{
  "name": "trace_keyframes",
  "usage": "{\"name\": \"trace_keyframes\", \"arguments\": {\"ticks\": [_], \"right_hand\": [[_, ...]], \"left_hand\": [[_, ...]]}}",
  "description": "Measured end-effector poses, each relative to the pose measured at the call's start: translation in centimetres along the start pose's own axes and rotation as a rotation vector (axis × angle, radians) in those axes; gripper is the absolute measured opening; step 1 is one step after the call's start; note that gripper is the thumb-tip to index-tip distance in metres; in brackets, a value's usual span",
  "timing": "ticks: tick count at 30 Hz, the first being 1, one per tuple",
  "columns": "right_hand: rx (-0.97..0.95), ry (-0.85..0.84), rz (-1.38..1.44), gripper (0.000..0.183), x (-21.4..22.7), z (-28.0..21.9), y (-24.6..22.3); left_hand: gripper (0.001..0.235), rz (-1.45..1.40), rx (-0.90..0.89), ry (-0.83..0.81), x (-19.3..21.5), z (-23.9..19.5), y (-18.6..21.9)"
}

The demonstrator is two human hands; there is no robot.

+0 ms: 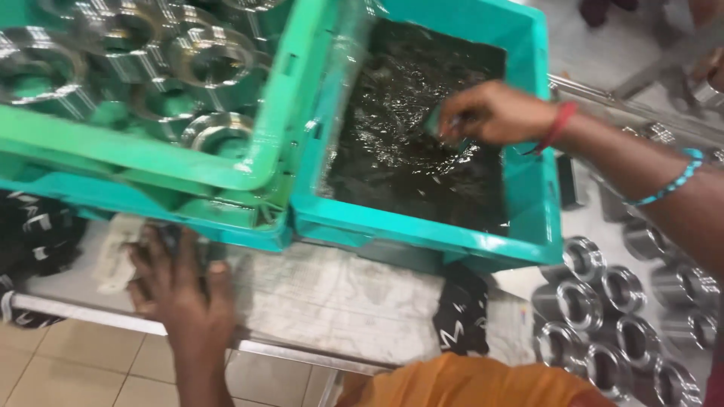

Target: Dipping metal rings into an oil bath and inspecting them with a gauge.

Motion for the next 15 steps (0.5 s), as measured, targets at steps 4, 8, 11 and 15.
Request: {"name": "trace_keyframes", "arguments": {"ticks": [4,8,11,15], "right_hand": [[-0.11,-0.296,-0.621,0.039,-5.4,-1.7,-2.6],[-0.14,-0.502,-1.124,0.057,-9.6,-2.8,2.4],[-0.134,-0.568,-1.087,0.056,-10.6,-2.4,0.2],[-0.27,-0.812,-1.34,0.021,-11.1,-1.9,3.6]], "left_hand": [[0.064,-0.008,0.015,0.032,0.0,0.3,0.3],[0.064,0.024,0.038,0.041,-0.1,-0.4,-0.5],[0.063,0.057,0.023,0.07,0.0,-0.1,-0.6],[0.062,0.091,0.032,0.105,0.2,0.0,-0.4]]}}
Point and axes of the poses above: each hand's wrist, its own z-axis towards the middle knuckle, its own x-axis out of the back of the hand, y = z × x, the point moved 5 cm from there along z, towards the middle knuckle, and after that the axes turned 13 degrees about -y, right-handed, at the moved point
